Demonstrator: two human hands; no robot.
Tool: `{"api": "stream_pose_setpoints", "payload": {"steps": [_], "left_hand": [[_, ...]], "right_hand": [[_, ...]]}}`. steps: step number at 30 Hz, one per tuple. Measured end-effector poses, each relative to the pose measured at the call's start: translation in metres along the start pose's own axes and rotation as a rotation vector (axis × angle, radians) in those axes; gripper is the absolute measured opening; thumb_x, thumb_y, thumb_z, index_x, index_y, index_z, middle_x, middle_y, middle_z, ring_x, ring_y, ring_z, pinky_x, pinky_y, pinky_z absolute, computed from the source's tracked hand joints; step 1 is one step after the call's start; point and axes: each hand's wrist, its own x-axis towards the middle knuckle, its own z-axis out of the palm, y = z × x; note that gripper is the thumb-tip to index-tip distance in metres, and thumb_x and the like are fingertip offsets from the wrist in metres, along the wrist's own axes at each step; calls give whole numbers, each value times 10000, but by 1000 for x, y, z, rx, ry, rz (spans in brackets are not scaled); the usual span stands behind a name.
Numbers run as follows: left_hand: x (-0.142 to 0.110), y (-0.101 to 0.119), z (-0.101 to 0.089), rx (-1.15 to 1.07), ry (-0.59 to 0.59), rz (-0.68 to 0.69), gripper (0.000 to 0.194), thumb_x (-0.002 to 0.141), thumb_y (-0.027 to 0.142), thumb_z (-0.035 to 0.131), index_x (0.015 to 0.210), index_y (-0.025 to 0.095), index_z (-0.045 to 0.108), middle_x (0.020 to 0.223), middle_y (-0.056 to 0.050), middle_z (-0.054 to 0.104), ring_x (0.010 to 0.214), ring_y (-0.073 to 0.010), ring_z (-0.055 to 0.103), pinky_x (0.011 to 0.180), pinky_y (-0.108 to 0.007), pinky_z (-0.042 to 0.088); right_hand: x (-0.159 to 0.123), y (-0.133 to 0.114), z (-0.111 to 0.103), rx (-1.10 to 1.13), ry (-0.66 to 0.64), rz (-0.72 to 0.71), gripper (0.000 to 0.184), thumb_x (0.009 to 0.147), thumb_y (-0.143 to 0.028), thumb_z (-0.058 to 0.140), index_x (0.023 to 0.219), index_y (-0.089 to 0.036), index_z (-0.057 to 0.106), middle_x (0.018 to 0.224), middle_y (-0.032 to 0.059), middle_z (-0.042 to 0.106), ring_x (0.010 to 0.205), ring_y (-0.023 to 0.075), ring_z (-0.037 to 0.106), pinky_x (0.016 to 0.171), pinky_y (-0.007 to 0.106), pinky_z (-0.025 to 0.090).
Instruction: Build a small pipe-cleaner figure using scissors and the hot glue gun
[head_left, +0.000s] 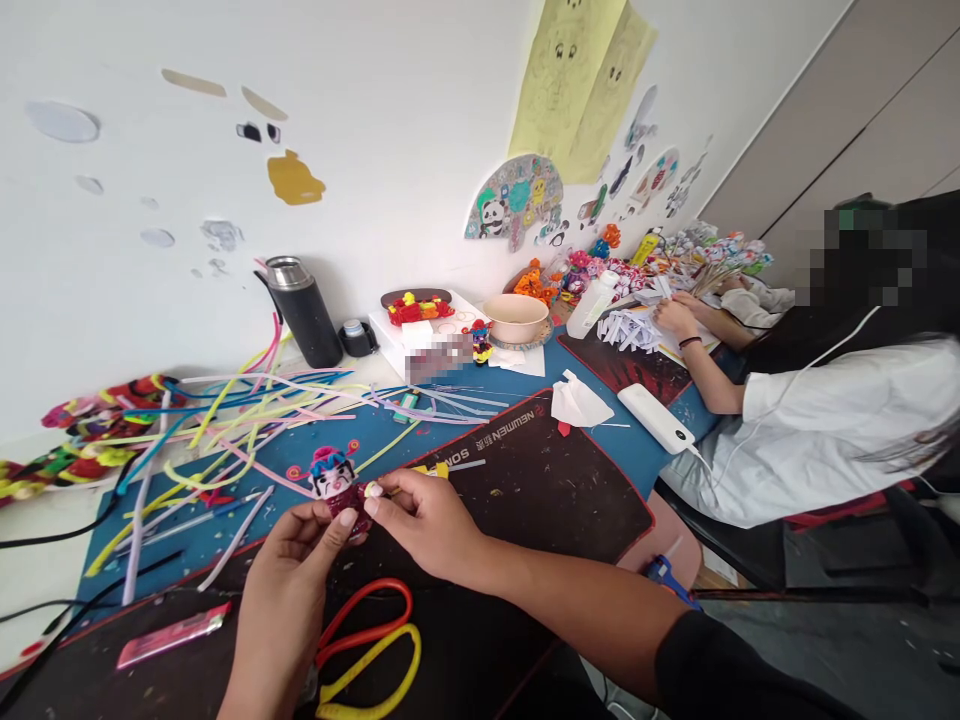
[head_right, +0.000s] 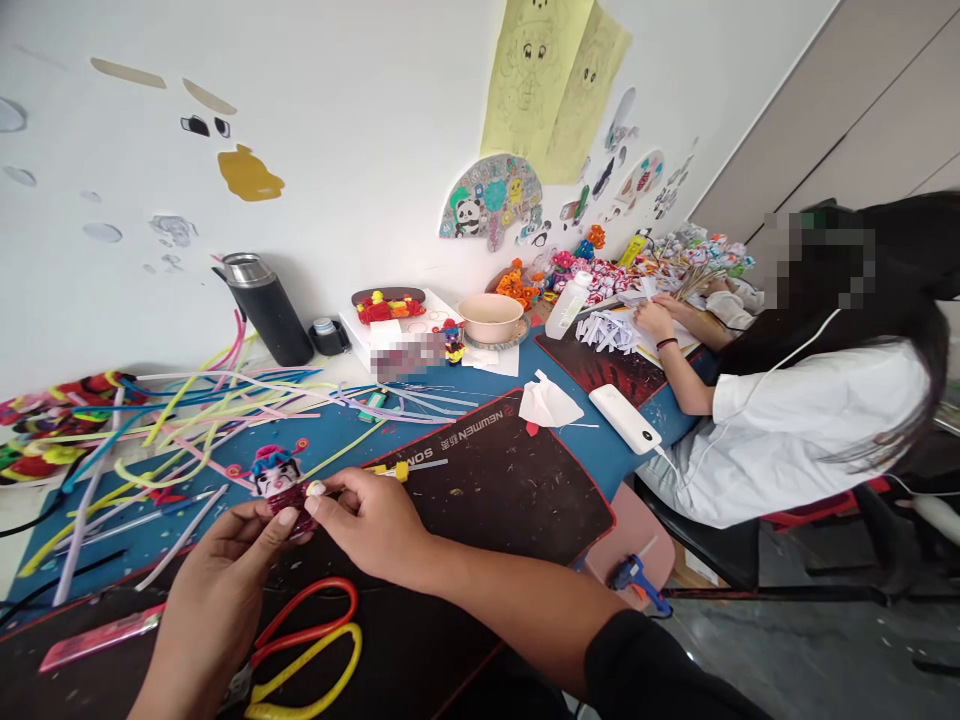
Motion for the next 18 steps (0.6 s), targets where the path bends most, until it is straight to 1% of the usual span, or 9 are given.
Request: {"api": "stream_pose_setpoints", "payload": {"steps": [4,7,10,13,16,18], "left_hand": [[1,0,0,24,-14,8,557,695,599,980,987,232,680,937,-16,791,798,-210,748,778,-313,616],[0,1,1,29,-7,15,541,709,594,972,994,232,687,939,-20,793,809,-214,748,779,-319,620],[-1,3,2,15,-1,13,539,699,594,978,982,235,690,922,-14,793,804,-208,746,772,-308,616],[-2,5,4,6,5,1,572,665,608,992,972,235,685,913,-15,797,796,-216,751,766,-318,618],[-2,7,5,12,4,-6,604,637,627,999,963,233,679,926,-25,805,793,-223,753,773,-335,620],[-3,8,5,24,2,-9,612,632,640,997,958,232,678,931,-30,809,793,-226,753,781,-342,617]], "right_hand": [[0,1,-1,14,-17,1,237,1028,-408,697,1031,-174,731,669,-59,499,594,118,395,552,265,275],[0,1,-2,3,-19,-2,238,1023,-406,706,1052,-172,740,672,-59,502,599,120,407,557,265,288],[0,0,-4,-39,-5,9,241,1002,-397,741,1118,-187,760,665,-65,502,609,125,434,573,260,315],[-1,-4,-6,-66,-5,12,290,980,-384,773,1209,-205,770,655,-73,506,607,126,454,584,257,337],[-2,-6,-6,-54,-15,-18,367,986,-382,765,1310,-209,763,651,-77,505,596,126,457,585,260,348],[-2,-6,-6,-36,-13,-40,383,995,-390,749,1331,-207,766,655,-74,503,592,125,448,581,261,344]]}}
